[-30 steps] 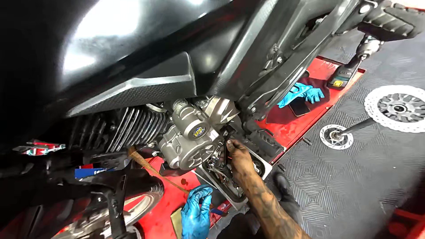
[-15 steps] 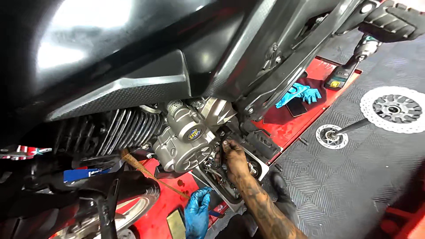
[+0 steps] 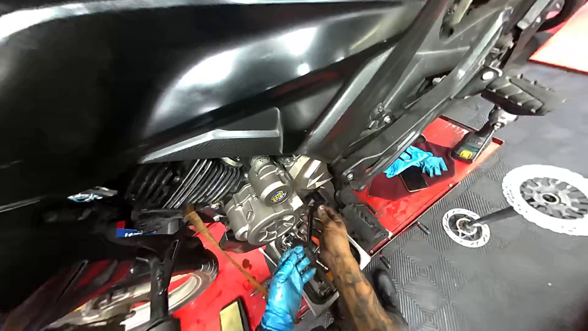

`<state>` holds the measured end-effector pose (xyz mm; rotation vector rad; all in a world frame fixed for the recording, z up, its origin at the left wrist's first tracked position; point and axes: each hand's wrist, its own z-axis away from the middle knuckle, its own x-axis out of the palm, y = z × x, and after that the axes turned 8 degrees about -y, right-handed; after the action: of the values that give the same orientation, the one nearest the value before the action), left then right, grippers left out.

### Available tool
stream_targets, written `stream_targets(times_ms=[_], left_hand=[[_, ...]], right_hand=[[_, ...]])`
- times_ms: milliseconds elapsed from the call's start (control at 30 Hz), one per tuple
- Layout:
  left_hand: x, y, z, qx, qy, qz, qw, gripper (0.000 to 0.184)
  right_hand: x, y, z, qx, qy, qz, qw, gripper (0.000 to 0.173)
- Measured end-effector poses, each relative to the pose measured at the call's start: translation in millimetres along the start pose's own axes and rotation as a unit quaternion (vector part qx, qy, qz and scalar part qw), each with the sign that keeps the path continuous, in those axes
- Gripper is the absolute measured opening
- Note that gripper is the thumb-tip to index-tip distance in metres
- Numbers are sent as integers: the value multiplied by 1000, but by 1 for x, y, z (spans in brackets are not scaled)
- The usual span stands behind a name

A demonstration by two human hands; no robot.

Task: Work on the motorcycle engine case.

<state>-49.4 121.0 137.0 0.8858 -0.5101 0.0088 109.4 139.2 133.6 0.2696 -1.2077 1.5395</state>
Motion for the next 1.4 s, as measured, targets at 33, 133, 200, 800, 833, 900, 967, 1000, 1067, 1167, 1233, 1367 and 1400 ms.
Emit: stream_targets(times_ms=[33, 133, 200, 800, 833, 900, 967, 1000, 1067, 1167, 1233, 1367, 1400], left_hand=[[8, 3, -3, -7, 5, -13, 1000, 30], [19, 5, -6, -8, 8, -48, 999, 28], [24, 5, -7, 32, 8, -71, 997, 27], [79, -6, -11, 123, 208, -92, 966, 23], [78, -4, -13, 121, 210, -107, 964, 23], [75, -7, -23, 113, 226, -126, 959, 22], [76, -14, -30, 118, 233, -93, 961, 24], [81, -15, -31, 125, 236, -67, 961, 25], [91, -16, -31, 139, 250, -40, 957, 27], [84, -21, -46, 145, 279, -89, 945, 29], [82, -23, -57, 138, 308, -109, 935, 30], [97, -12, -50, 131, 331, -94, 930, 29], [95, -11, -50, 133, 341, -107, 924, 29]], right_hand=[[0, -1, -3, 4, 9, -23, 1000, 31], [2, 1, -7, -2, 26, -15, 1000, 33], [5, 0, -8, -37, 29, 45, 998, 27], [3, -11, -7, 1, -66, 80, 995, 29], [3, -9, -9, 1, -70, 85, 994, 29], [-5, -3, -12, 8, -80, 86, 993, 28], [-10, -2, -13, 8, -82, 91, 992, 28], [-8, -6, -12, 10, -81, 90, 993, 27], [-6, -11, -11, 17, -80, 94, 992, 26], [-11, -6, -15, 30, -87, 100, 991, 27], [-13, -6, -15, 35, -86, 98, 991, 28], [-9, -10, -13, 25, -88, 100, 991, 29], [-7, -7, -13, 27, -84, 97, 991, 28]])
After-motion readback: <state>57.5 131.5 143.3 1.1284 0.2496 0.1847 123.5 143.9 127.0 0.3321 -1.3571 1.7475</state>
